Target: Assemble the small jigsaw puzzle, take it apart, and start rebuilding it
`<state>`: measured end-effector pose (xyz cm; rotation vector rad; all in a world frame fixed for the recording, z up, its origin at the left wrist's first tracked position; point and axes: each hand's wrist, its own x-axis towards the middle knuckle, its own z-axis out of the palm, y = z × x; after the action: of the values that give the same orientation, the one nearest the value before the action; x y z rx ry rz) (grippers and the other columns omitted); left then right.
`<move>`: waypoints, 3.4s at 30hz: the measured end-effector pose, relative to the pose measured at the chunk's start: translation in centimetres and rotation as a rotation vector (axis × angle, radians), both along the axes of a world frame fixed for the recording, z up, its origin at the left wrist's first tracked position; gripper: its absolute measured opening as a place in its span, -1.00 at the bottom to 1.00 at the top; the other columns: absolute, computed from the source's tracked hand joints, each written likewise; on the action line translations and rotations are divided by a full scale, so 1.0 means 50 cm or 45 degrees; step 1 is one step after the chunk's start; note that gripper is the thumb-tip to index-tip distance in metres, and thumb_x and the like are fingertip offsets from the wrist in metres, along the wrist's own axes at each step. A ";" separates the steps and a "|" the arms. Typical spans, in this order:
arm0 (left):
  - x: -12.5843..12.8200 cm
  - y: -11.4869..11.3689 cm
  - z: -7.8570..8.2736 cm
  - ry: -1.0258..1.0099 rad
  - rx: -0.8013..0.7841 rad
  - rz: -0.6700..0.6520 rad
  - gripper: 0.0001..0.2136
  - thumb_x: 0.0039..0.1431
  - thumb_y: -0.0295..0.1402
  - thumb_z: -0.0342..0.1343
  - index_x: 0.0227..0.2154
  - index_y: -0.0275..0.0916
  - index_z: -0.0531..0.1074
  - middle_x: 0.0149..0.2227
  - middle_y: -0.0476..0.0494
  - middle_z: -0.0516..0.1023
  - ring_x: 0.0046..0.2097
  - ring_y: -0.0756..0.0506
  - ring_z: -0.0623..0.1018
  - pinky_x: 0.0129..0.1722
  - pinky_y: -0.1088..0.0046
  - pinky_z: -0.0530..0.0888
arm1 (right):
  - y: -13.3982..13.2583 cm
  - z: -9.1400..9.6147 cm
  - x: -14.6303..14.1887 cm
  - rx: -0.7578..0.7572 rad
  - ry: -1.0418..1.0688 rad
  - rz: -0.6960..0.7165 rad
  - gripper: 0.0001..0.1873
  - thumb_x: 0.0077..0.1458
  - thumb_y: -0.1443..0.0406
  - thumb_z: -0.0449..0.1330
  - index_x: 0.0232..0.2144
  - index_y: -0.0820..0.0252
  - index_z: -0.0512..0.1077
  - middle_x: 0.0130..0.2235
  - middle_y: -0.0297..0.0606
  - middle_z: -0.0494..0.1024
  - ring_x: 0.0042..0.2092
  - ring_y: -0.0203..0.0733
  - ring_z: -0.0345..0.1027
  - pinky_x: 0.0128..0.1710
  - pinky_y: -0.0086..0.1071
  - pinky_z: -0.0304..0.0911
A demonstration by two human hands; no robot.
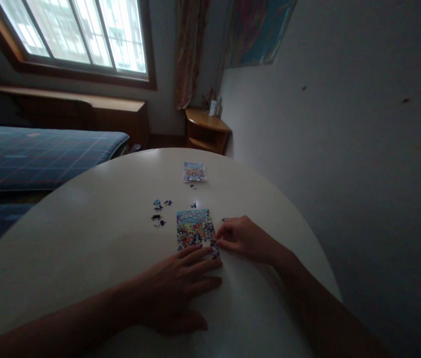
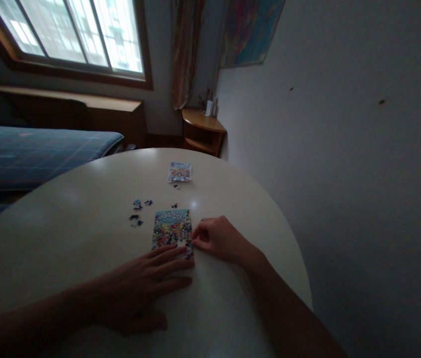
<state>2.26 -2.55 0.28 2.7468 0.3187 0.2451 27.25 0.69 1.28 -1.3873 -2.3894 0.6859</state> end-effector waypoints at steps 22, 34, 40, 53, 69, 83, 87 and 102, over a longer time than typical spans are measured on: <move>0.001 0.007 0.006 0.059 0.020 -0.001 -0.43 0.27 0.02 0.03 0.23 -0.16 0.26 0.35 -0.22 0.16 0.36 -0.37 0.12 0.32 -0.02 0.11 | 0.003 0.001 -0.003 0.092 -0.009 0.023 -0.91 0.10 0.34 0.26 -0.31 0.20 0.57 -0.37 -0.29 0.54 -0.39 -0.34 0.35 -0.33 -0.45 0.19; 0.001 0.008 -0.001 -0.008 0.033 -0.023 -0.42 0.26 0.01 0.04 0.23 -0.18 0.26 0.35 -0.23 0.17 0.36 -0.36 0.14 0.33 0.01 0.12 | 0.001 0.002 0.008 0.362 -0.192 0.241 -0.88 0.16 0.31 0.26 -0.26 0.04 0.60 -0.18 -0.31 0.62 -0.19 -0.24 0.46 -0.13 -0.30 0.15; 0.003 0.006 -0.006 0.007 0.034 -0.006 -0.42 0.26 0.04 0.03 0.23 -0.18 0.26 0.34 -0.28 0.18 0.35 -0.35 0.16 0.32 0.01 0.12 | -0.019 0.018 -0.022 0.465 -0.419 0.288 -0.90 0.12 0.32 0.25 -0.29 0.15 0.56 -0.15 -0.23 0.63 -0.12 -0.11 0.44 -0.13 -0.23 0.21; 0.002 0.006 -0.001 0.007 0.069 0.040 -0.43 0.24 -0.06 0.10 0.24 -0.17 0.22 0.36 -0.23 0.14 0.36 -0.34 0.14 0.32 0.04 0.15 | 0.034 -0.002 0.069 0.288 -0.123 -0.076 -0.78 0.11 0.30 0.26 -0.14 0.15 0.54 -0.09 -0.16 0.56 -0.08 -0.12 0.44 0.00 -0.22 0.31; -0.046 0.099 -0.049 0.045 0.153 0.408 -0.49 0.36 -0.26 -0.04 0.33 -0.10 0.05 0.38 -0.14 0.11 0.38 -0.24 0.10 0.34 0.06 0.10 | 0.047 -0.028 0.061 0.247 -0.101 -0.154 -0.77 0.15 0.26 0.23 -0.12 0.14 0.52 -0.10 -0.13 0.52 -0.07 -0.11 0.40 -0.01 -0.21 0.30; -0.128 0.164 0.000 0.110 0.209 0.813 -0.75 0.27 -0.22 0.03 -0.09 -0.20 0.47 -0.01 -0.22 0.50 0.00 -0.23 0.47 0.05 0.12 0.40 | 0.060 -0.040 0.059 0.356 -0.155 -0.140 -0.72 0.18 0.30 0.18 -0.06 0.16 0.51 -0.06 -0.10 0.53 -0.02 -0.07 0.37 0.05 -0.13 0.28; -0.146 0.165 0.013 0.210 0.088 0.786 -0.78 0.22 -0.23 0.07 -0.14 -0.15 0.50 -0.07 -0.17 0.53 -0.05 -0.21 0.50 -0.02 0.18 0.41 | 0.063 -0.038 0.070 0.330 -0.159 -0.133 -0.70 0.17 0.31 0.18 -0.04 0.18 0.52 -0.05 -0.07 0.52 -0.02 -0.06 0.37 0.05 -0.11 0.30; -0.172 0.179 0.025 0.229 0.074 1.044 -0.75 0.26 -0.21 -0.01 -0.15 -0.15 0.51 -0.15 -0.17 0.57 -0.22 -0.14 0.55 -0.27 0.37 0.42 | 0.066 -0.043 0.082 0.335 -0.092 -0.131 -0.67 0.13 0.34 0.16 -0.05 0.14 0.52 -0.05 -0.09 0.53 -0.03 -0.05 0.40 0.03 -0.09 0.32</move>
<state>-6.32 6.38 1.53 2.5384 1.4944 0.2075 31.36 4.00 -0.85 -1.4291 -2.3405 0.2866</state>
